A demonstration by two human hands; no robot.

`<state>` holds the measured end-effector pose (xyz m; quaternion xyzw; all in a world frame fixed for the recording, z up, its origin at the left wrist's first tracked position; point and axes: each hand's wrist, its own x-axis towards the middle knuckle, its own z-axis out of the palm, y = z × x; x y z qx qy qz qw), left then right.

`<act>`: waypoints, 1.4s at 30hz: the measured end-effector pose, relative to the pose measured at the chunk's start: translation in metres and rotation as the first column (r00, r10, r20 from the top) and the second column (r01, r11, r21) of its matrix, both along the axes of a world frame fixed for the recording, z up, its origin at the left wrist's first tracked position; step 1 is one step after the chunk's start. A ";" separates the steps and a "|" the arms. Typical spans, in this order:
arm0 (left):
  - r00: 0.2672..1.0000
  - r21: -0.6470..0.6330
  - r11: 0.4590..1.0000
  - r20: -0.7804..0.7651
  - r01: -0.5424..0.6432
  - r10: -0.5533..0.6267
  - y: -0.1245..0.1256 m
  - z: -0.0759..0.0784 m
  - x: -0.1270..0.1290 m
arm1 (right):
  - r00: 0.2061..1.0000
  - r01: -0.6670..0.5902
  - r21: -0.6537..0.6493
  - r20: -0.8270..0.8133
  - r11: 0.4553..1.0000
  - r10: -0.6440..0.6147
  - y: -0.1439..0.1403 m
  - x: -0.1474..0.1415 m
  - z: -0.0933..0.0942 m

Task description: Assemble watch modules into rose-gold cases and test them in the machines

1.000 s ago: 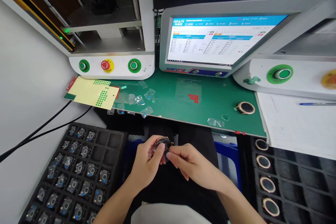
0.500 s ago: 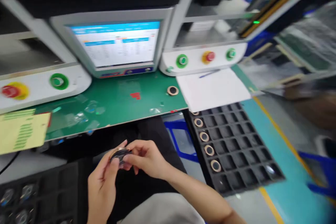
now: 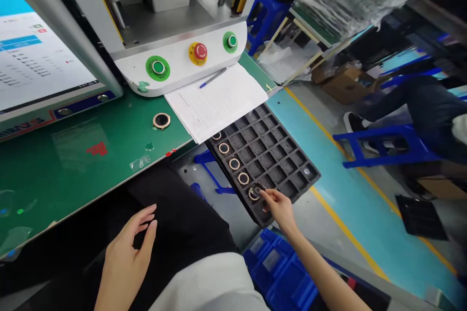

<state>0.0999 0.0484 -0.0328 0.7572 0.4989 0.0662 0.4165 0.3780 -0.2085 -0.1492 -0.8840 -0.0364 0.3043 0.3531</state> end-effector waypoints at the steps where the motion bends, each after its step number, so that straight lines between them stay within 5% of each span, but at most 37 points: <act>1: 1.000 0.002 1.000 -0.011 0.005 -0.004 0.000 -0.001 0.003 | 0.999 0.011 -0.073 0.033 0.997 -0.008 -0.020 -0.001 -0.003; 6: 0.994 0.001 0.995 -0.038 0.100 -0.100 -0.001 -0.004 0.008 | 0.986 -0.046 -0.313 0.139 0.949 0.093 -0.070 -0.026 -0.021; 14: 0.994 0.028 0.996 -0.072 0.089 -0.087 0.001 -0.008 -0.017 | 0.934 -0.152 -0.438 0.231 0.886 0.274 -0.056 -0.051 -0.045; 22: 0.997 -0.036 0.999 -0.078 0.003 -0.006 -0.001 -0.014 -0.037 | 0.859 -0.083 -0.385 0.440 0.919 0.262 -0.043 -0.041 -0.014; 27: 0.994 0.000 0.995 -0.033 -0.104 0.104 -0.010 -0.004 -0.040 | 0.745 -0.240 -0.044 0.633 0.970 0.213 0.038 -0.027 0.024; 31: 0.988 0.033 0.988 -0.002 -0.154 0.154 -0.017 0.005 -0.052 | 0.655 -0.480 0.173 0.723 0.860 0.220 0.137 -0.029 0.054; 36: 0.972 -0.003 0.973 -0.038 -0.231 0.231 -0.027 0.005 -0.076 | 0.575 -0.656 0.244 0.775 0.714 0.263 0.248 -0.024 0.074; 42: 0.960 -0.031 0.961 -0.052 -0.276 0.274 -0.035 -0.002 -0.090 | 0.553 -0.745 0.215 0.730 0.632 0.402 0.322 -0.031 0.070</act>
